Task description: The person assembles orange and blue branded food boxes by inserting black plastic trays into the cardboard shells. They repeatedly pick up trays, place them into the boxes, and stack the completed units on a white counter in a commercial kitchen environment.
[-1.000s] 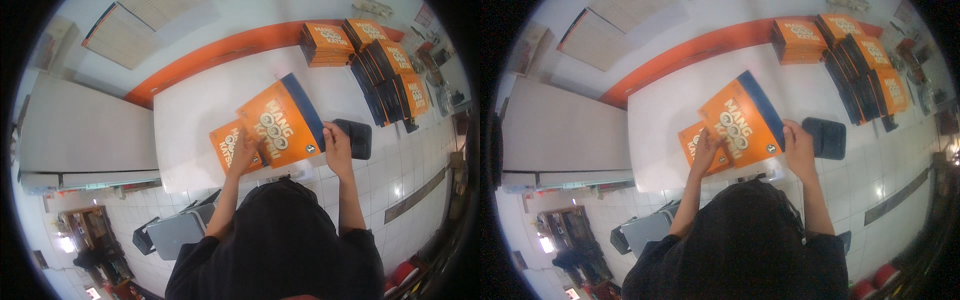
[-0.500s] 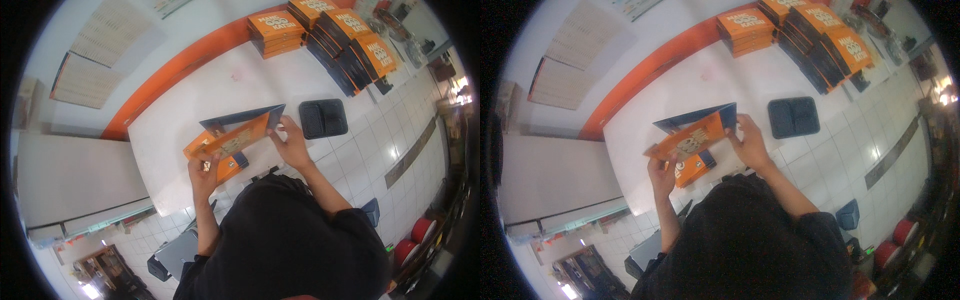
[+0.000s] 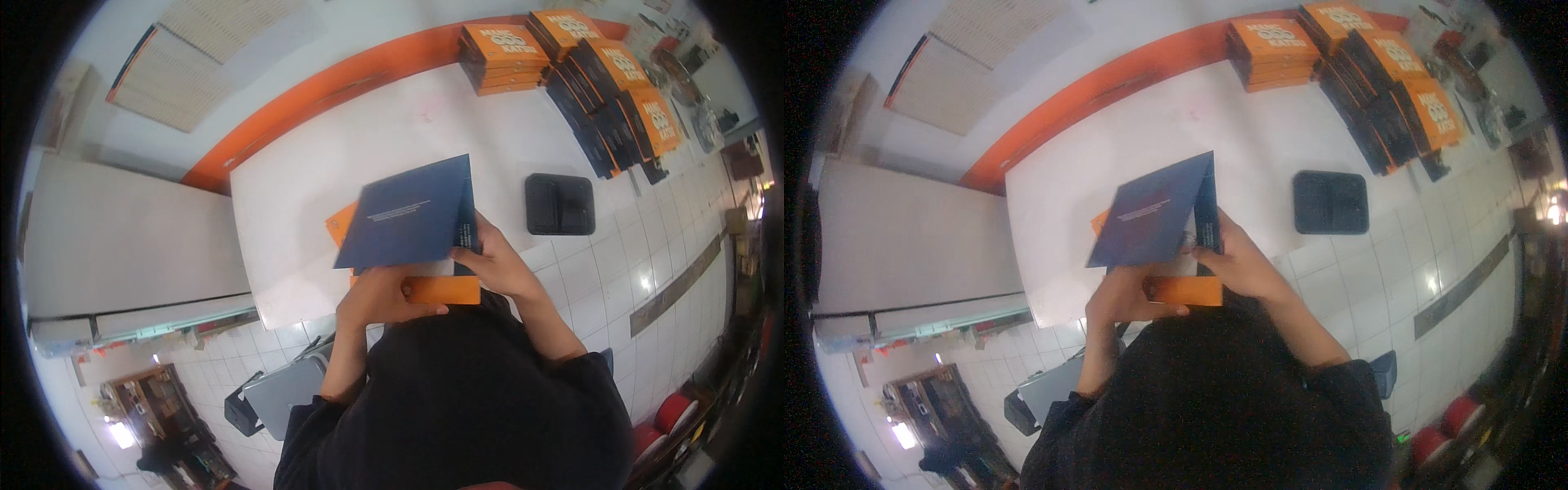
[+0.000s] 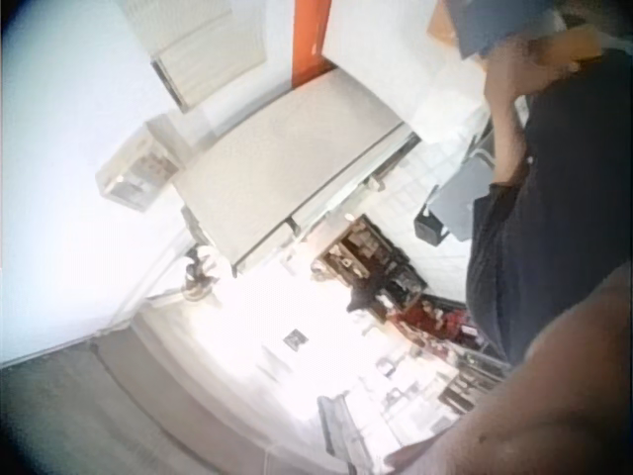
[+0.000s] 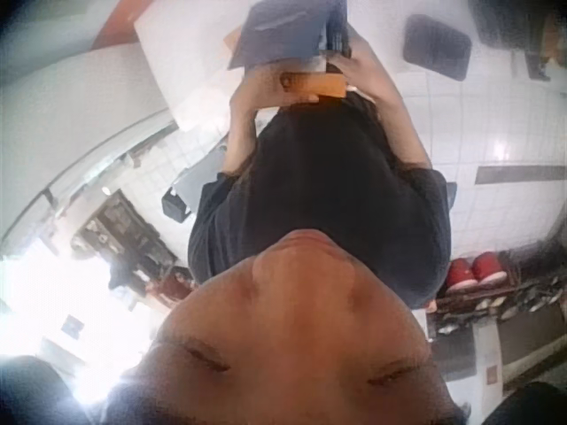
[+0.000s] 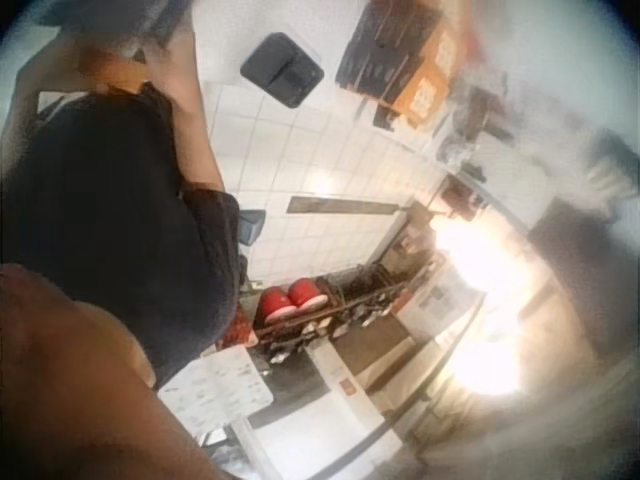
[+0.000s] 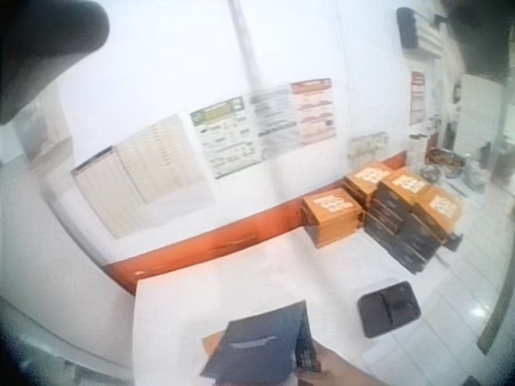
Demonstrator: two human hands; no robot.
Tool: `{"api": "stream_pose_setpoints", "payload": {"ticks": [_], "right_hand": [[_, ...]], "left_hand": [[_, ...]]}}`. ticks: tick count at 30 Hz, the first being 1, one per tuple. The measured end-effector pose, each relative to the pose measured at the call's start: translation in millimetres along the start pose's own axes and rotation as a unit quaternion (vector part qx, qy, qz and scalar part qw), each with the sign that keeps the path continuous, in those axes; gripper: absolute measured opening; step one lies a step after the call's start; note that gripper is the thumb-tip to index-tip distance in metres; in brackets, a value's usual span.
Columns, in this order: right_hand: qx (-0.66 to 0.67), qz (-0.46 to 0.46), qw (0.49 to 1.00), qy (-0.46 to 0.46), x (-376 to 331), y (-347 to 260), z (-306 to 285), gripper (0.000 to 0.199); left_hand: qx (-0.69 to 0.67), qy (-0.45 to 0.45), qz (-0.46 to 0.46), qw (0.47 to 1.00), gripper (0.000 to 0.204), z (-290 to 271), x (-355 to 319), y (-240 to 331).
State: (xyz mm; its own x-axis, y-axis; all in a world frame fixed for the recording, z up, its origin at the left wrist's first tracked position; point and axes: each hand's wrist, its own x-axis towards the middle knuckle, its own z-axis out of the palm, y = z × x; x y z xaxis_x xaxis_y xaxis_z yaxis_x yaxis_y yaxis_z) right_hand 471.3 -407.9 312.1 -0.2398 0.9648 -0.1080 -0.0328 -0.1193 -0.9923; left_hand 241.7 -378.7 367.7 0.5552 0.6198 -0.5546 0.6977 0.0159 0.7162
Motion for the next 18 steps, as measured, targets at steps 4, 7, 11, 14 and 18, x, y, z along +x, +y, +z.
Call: {"api": "stream_pose_setpoints", "payload": {"ticks": [4,7,11,14,18], "right_hand": [[-0.091,0.000,0.996,-0.002,11.7,-8.7,24.3,0.064],[-0.149,-0.006,0.989,-0.024,23.5,-28.9,47.3,0.066],[-0.240,0.016,0.968,-0.070,55.1,-56.4,79.3,0.062],[-0.351,0.042,0.930,-0.100,82.8,-69.8,113.7,0.058],[-0.497,0.026,0.859,-0.121,113.8,-88.4,155.8,0.049]], "left_hand": [[0.118,0.342,0.227,0.904,0.093,-25.3,-6.9,-30.9],[0.184,0.483,0.224,0.826,0.072,-55.9,4.9,-49.8],[0.188,0.526,0.274,0.783,0.049,-107.2,10.5,-85.6],[0.174,0.559,0.316,0.746,0.027,-134.2,-0.1,-115.2],[0.279,0.614,0.436,0.595,0.020,-179.3,-28.8,-163.4]]}}
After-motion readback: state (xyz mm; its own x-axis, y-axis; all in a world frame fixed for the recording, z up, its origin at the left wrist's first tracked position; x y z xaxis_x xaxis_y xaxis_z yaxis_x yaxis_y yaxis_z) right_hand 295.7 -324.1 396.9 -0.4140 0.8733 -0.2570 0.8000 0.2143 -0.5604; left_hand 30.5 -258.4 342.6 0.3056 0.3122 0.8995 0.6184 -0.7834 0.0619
